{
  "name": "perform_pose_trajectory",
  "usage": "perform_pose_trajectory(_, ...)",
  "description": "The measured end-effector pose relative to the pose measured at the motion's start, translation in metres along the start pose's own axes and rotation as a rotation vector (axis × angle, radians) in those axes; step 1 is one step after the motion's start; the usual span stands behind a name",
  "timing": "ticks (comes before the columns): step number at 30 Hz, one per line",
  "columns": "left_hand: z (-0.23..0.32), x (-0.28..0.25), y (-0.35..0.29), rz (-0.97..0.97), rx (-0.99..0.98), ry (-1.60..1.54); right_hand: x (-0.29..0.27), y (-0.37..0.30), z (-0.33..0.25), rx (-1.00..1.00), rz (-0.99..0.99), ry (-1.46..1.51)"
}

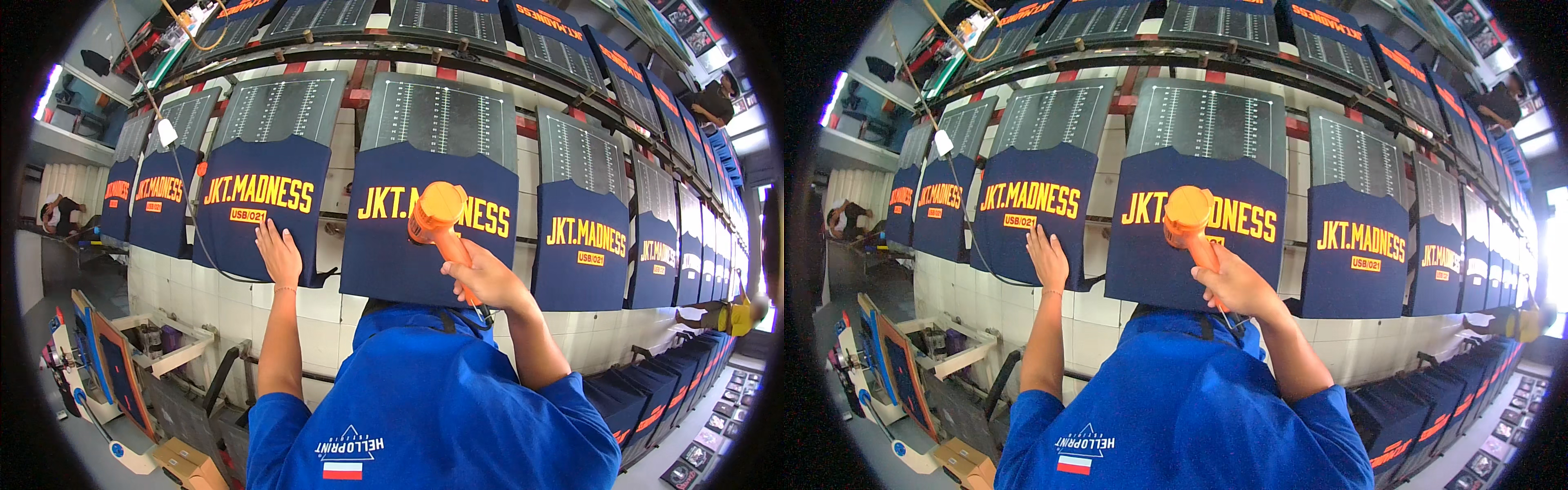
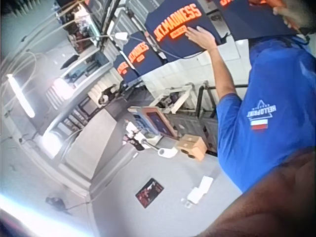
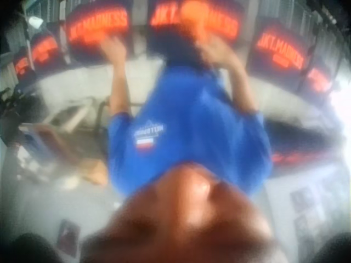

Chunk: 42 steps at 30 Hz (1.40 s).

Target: The person uses a heat gun to dry the printed ink on a series of blue shirts mounted on boards, moving sequentially from one board to the next.

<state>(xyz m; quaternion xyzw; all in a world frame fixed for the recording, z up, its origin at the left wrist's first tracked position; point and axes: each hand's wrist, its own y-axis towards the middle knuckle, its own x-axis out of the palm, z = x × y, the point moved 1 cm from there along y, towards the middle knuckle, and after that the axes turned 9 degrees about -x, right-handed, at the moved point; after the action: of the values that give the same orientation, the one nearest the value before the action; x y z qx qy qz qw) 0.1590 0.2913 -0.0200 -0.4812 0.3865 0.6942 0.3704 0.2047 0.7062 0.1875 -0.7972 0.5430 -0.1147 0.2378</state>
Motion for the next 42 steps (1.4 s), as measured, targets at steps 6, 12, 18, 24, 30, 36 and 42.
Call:
perform_pose_trajectory(6, 0.002, -0.002, -0.002, 0.022, -0.003, -0.072, -0.001, -0.001, 0.001, -0.052, 0.037, -0.013)
perform_pose_trajectory(12, 0.003, -0.006, -0.003, 0.027, 0.009, -0.115, -0.006, -0.007, -0.008, -0.003, -0.020, -0.051)
perform_pose_trajectory(18, 0.004, -0.005, -0.001, 0.049, -0.027, -0.040, -0.008, -0.003, -0.001, -0.045, 0.017, -0.053)
perform_pose_trajectory(24, 0.003, -0.003, 0.001, 0.041, -0.041, -0.033, -0.011, -0.009, -0.007, -0.010, 0.038, -0.062)
perform_pose_trajectory(30, 0.003, -0.004, 0.001, 0.045, -0.034, -0.029, -0.018, -0.012, -0.004, 0.038, -0.002, -0.078)
perform_pose_trajectory(36, 0.003, -0.004, 0.000, 0.056, -0.016, -0.035, -0.018, -0.011, 0.001, -0.049, 0.050, -0.072)
perform_pose_trajectory(42, 0.006, -0.007, 0.000, 0.027, -0.024, -0.026, -0.025, -0.017, 0.001, 0.017, 0.038, -0.072)
